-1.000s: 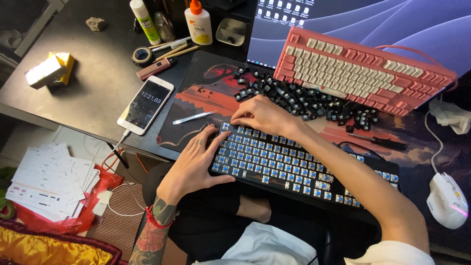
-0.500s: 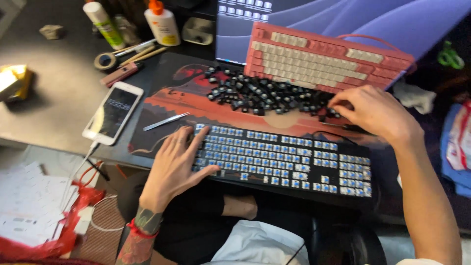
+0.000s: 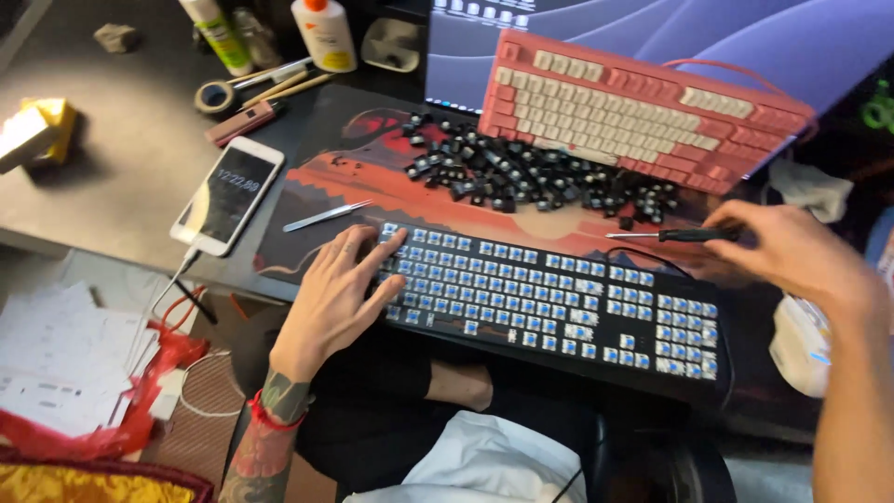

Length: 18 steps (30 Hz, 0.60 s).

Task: Dusting a keyboard and removing mechanical switches using a switch puller tool.

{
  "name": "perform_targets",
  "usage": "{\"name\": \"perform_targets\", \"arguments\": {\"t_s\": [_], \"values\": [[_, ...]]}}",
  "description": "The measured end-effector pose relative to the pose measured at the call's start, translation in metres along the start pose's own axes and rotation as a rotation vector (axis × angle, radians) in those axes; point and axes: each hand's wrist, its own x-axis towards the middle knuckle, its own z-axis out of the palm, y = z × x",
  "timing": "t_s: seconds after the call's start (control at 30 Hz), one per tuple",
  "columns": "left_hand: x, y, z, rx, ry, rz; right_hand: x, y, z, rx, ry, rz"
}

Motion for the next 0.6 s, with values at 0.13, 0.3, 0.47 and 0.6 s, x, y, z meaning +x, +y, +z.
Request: {"name": "perform_targets", "arguments": {"t_s": [0.13, 0.3, 0.47, 0.6], "values": [[-0.001, -0.001, -0.001, -0.063, -0.028, -0.023, -0.027, -0.036, -0.034, 0.422, 0.418, -0.388], [-0.002, 0.001, -0.005, -0.109, -0.021, -0.027, -0.017, -0.142, -0.041, 0.980, 0.442, -0.604], [-0.003, -0.003, 0.000, -0.072, 0.000, -0.001, 0.022, -0.245, -0.010, 1.267, 0.375, -0.884], [-0.003, -0.001, 0.001, -0.048, -0.018, -0.045, 0.056, -0.291, 0.014, 1.271, 0.354, -0.970]]}}
